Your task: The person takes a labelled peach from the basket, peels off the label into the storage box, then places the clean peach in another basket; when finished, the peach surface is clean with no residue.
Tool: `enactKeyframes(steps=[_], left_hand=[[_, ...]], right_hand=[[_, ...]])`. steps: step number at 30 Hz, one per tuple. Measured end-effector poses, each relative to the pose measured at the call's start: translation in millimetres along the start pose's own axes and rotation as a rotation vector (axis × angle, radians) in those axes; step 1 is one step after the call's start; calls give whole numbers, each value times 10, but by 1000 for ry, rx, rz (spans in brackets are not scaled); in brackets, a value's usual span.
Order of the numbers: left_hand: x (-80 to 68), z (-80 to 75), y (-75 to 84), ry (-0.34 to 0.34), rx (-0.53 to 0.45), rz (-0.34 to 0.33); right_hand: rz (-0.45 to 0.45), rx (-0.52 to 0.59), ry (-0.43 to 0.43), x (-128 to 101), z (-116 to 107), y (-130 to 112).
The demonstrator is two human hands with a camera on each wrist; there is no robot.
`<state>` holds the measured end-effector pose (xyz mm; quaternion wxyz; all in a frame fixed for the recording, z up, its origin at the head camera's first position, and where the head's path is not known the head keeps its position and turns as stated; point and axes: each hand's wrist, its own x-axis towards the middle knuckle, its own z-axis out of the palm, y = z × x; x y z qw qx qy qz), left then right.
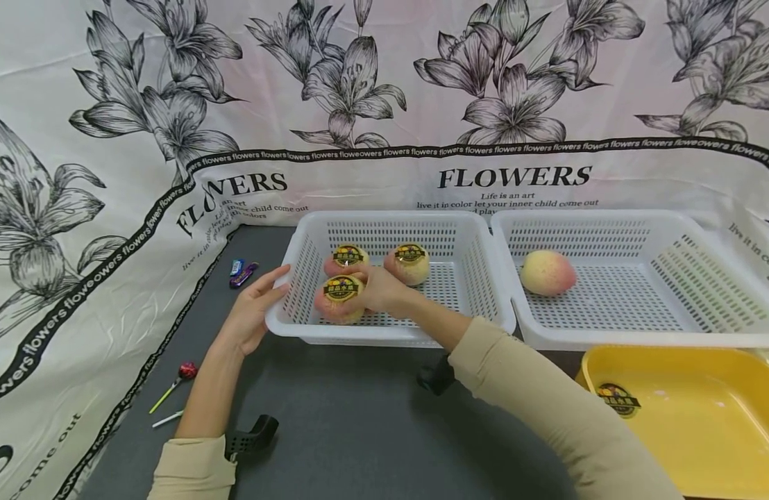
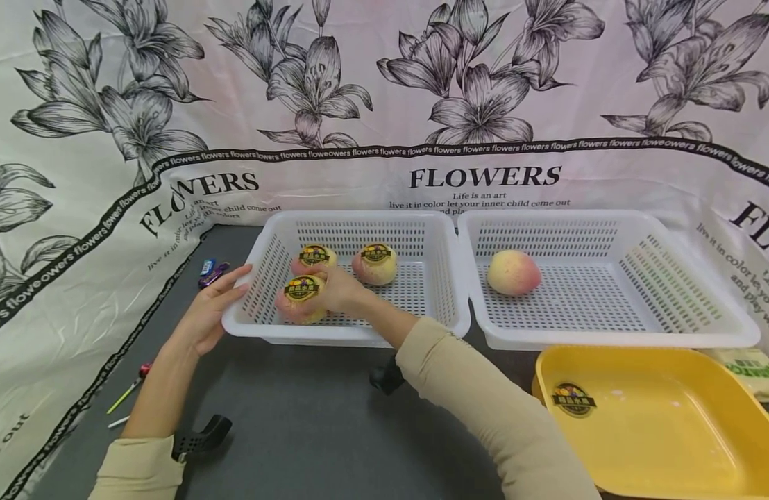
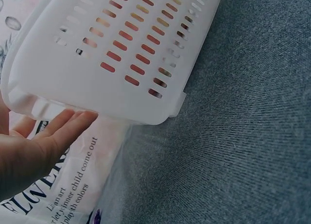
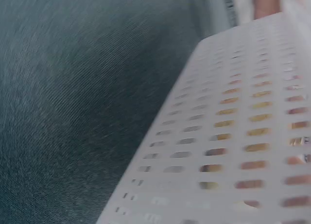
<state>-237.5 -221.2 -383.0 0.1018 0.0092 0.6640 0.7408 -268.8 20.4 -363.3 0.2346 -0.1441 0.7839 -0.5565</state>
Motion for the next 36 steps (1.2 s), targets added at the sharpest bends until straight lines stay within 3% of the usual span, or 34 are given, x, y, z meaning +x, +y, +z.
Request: enactKeyframes(steps=[6, 11, 16, 22, 29, 36], left_hand=[[4, -6, -6, -7, -1, 11], [3, -19, -19, -11, -12, 23], [11, -16, -30, -16, -20, 25], [1, -28, -20, -18, -20, 32], [-4, -24, -12, -11, -6, 24], [6, -25, -21, 1, -8, 19]], right_hand=[[-33, 67, 62, -210, -140, -186], [-78, 147, 42, -528, -305, -360], [-127, 120, -8, -936, -422, -361], [-177, 108, -83, -1370, -387, -153], [-115, 199, -189, -1723, -290, 211], [-58, 155, -151, -1915, -280, 564]])
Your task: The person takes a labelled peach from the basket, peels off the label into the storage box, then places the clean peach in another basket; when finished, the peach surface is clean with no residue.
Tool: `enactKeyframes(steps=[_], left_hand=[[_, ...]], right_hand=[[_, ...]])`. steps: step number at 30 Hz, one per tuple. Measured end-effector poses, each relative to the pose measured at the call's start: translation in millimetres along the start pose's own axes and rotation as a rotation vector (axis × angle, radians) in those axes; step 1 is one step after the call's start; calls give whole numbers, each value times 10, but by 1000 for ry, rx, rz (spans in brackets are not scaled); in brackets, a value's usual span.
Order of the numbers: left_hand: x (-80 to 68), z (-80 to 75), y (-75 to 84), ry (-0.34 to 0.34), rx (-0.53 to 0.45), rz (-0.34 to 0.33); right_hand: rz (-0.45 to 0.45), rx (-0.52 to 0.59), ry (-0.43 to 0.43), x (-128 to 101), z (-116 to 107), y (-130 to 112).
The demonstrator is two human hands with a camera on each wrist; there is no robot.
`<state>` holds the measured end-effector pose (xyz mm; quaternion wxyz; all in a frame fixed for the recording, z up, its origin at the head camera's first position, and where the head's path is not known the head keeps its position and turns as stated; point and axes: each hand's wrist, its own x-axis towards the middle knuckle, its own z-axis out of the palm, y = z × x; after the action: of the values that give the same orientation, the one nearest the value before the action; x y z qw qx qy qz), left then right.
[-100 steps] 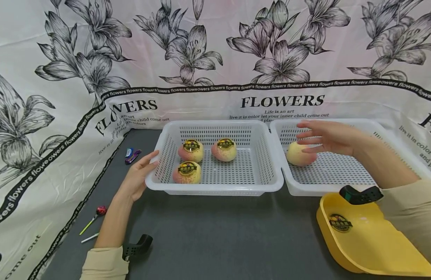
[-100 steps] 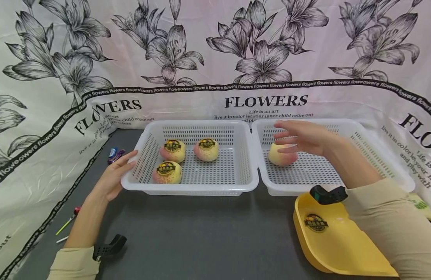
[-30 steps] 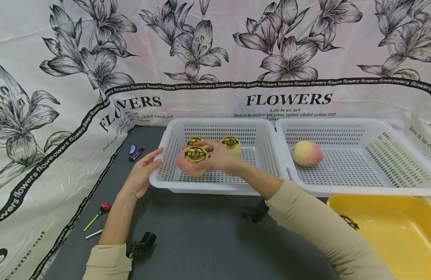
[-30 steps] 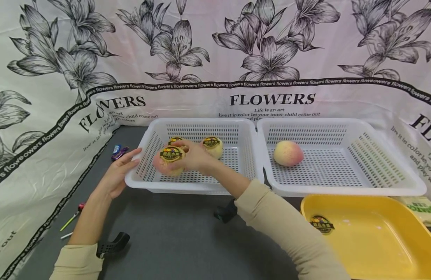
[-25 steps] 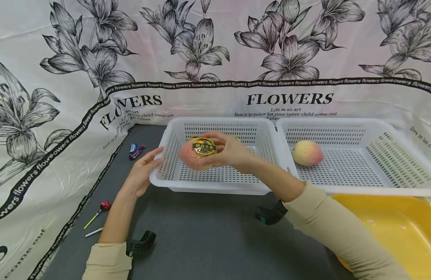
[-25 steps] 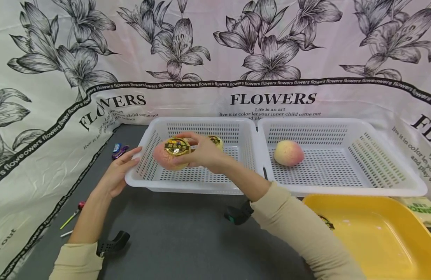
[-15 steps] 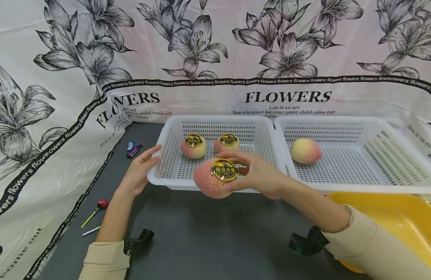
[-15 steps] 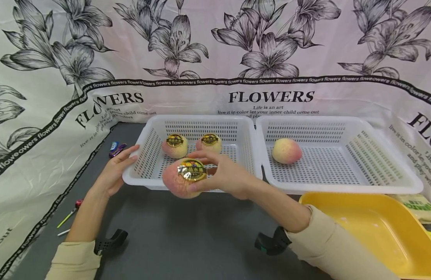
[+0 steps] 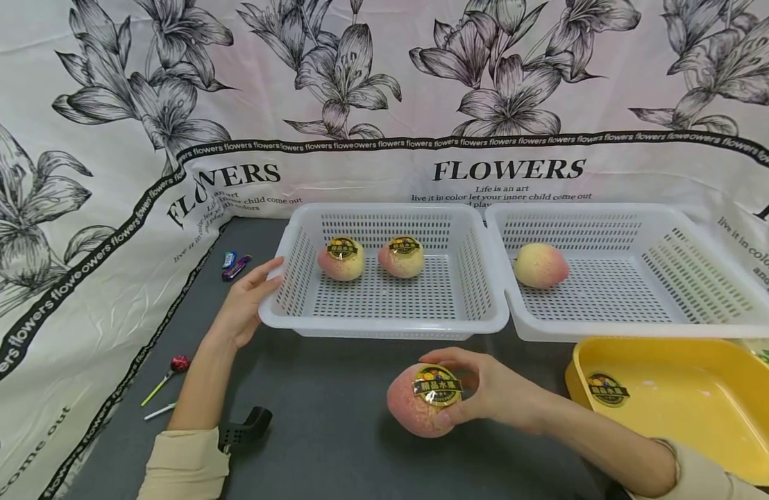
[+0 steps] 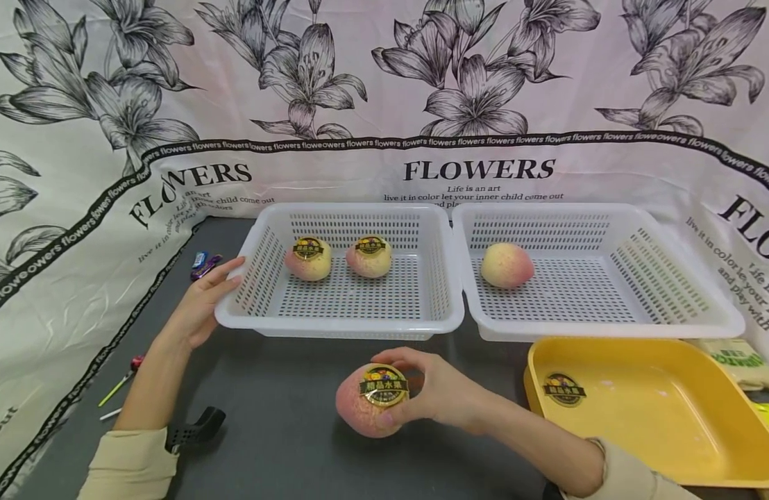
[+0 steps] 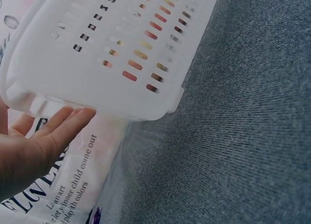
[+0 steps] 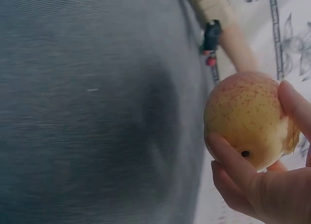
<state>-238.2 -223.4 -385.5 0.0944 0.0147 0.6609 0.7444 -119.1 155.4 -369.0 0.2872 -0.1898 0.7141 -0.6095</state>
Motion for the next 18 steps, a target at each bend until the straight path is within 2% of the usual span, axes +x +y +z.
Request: enactKeyframes(steps=[4, 8, 11, 13, 14, 16, 18], left_hand=[[10, 5, -4, -7, -13, -2], [8, -3, 6, -4, -21, -7], [6, 2, 24, 6, 19, -13], [-6, 18, 58, 32, 79, -1], [-23, 30, 89, 55, 117, 20], [-75, 81, 176, 159, 154, 81], [-150, 160, 287, 286, 159, 197]], right_hand=[[40, -21, 31, -54, -27, 164], [38, -46, 35, -57, -32, 268], [17, -77, 28, -61, -30, 301], [4, -97, 24, -70, -28, 310], [-4, -106, 22, -73, -27, 314], [-13, -118, 21, -78, -23, 321], [-23, -121, 23, -81, -19, 327]])
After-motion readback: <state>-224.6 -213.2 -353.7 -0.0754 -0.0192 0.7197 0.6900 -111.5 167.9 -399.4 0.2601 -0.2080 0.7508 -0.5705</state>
